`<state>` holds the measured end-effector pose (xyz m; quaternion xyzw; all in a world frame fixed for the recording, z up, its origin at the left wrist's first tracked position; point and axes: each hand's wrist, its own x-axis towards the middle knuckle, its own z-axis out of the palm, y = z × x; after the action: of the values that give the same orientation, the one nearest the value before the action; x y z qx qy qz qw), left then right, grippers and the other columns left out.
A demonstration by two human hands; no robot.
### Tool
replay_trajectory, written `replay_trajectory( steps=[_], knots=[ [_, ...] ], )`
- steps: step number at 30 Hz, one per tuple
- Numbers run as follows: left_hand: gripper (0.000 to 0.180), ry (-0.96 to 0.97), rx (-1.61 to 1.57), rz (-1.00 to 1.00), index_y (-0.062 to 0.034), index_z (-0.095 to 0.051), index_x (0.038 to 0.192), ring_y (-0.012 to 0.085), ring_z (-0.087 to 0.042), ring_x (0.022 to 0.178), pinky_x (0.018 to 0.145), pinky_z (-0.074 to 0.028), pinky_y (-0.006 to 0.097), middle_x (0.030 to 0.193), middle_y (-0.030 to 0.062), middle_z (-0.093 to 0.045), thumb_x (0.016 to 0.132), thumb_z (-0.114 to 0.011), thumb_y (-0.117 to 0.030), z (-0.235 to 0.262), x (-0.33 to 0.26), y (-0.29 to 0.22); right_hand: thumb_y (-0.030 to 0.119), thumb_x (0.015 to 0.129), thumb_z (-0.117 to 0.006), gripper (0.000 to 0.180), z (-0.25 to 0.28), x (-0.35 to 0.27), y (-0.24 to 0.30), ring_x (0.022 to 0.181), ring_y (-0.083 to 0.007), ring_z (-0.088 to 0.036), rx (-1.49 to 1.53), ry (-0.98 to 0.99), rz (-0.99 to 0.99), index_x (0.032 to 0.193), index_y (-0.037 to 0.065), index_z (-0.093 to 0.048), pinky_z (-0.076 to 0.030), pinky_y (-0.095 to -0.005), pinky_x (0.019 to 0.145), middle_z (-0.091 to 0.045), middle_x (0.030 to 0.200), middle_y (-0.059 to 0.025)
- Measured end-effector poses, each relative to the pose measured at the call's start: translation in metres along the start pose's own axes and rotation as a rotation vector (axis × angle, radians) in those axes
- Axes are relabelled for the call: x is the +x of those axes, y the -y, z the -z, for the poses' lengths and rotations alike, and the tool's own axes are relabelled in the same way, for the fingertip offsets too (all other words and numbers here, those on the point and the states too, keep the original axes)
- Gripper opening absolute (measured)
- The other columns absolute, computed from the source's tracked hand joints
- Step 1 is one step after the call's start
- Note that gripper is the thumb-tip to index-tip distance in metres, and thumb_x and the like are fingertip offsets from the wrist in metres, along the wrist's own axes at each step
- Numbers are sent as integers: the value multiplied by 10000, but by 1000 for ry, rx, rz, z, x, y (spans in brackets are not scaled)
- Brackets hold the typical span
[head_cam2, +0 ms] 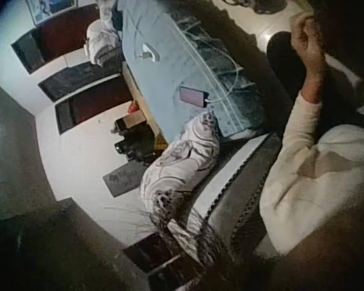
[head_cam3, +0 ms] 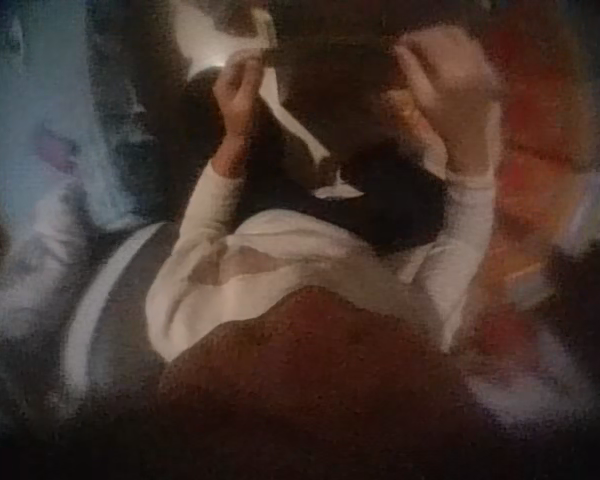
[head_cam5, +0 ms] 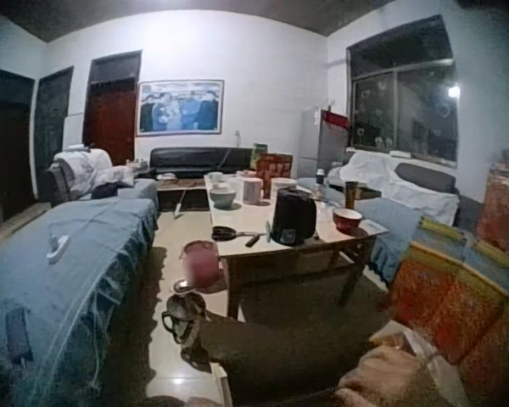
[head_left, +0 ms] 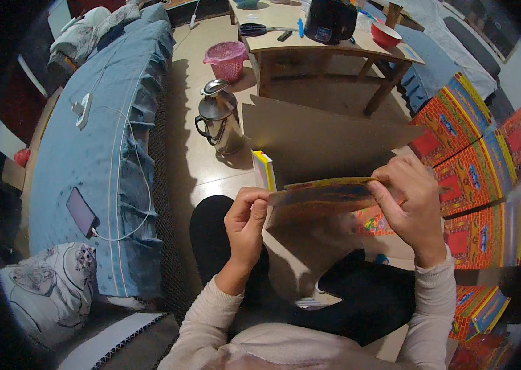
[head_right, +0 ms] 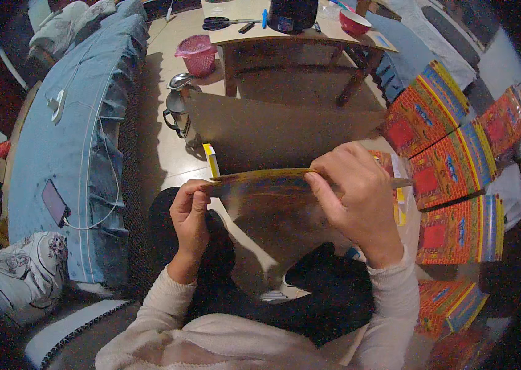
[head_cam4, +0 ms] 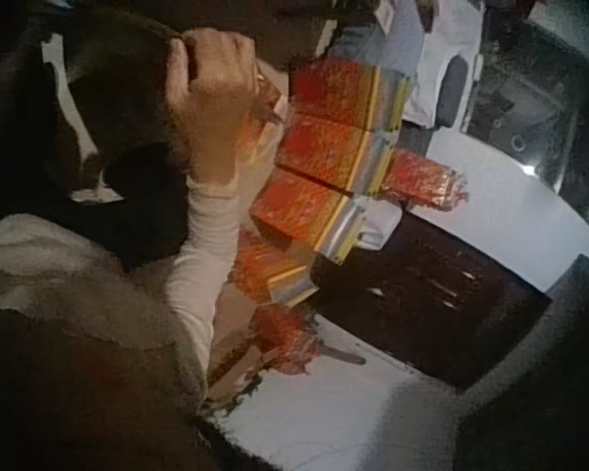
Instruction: The person assembles a flat-packed cardboard box by folding the flaps and securing them with adhesive tape. They then place a colorful printed sheet inside the box and fold the top flaps closed.
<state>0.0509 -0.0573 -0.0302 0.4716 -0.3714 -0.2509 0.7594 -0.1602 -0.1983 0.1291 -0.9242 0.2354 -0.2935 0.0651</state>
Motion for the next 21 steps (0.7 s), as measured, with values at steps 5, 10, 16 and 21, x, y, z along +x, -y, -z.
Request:
replay_trajectory(
  steps=[5, 10, 16, 21],
  knots=[
    [179, -43, -37, -56, -12, -663, 1033, 109, -565, 910, 840, -432, 240, 1004, 31, -622, 1047, -625, -187, 4, -1, 8, 89, 822, -753, 104, -6, 10, 5, 852, -304, -628, 18, 47, -19, 852, 36, -670, -493, -414, 756, -662, 837, -103],
    [165, -40, -41, -15, -8, -665, 1002, 117, -566, 897, 831, -435, 247, 983, 42, -625, 1024, -660, -172, 7, 3, 4, 127, 813, -763, 151, -9, 28, 22, 875, -300, -629, 124, 161, 102, 919, 66, -675, -499, -416, 762, -665, 869, -85],
    [158, 70, -68, -44, -4, -687, 994, 130, -577, 900, 829, -447, 262, 976, 49, -631, 992, -697, -162, 12, 8, 4, 179, 813, -767, 187, -30, 55, 43, 898, -303, -653, 202, 396, 271, 957, 88, -689, -520, -427, 772, -674, 886, -77],
    [155, 144, -180, 86, -8, -699, 1015, 123, -605, 923, 849, -469, 270, 1003, 40, -649, 976, -718, -156, 18, 8, 2, 178, 816, -761, 179, -43, 68, 48, 884, -326, -669, 227, 531, 279, 957, 80, -711, -539, -439, 778, -693, 897, -92]
  ],
)
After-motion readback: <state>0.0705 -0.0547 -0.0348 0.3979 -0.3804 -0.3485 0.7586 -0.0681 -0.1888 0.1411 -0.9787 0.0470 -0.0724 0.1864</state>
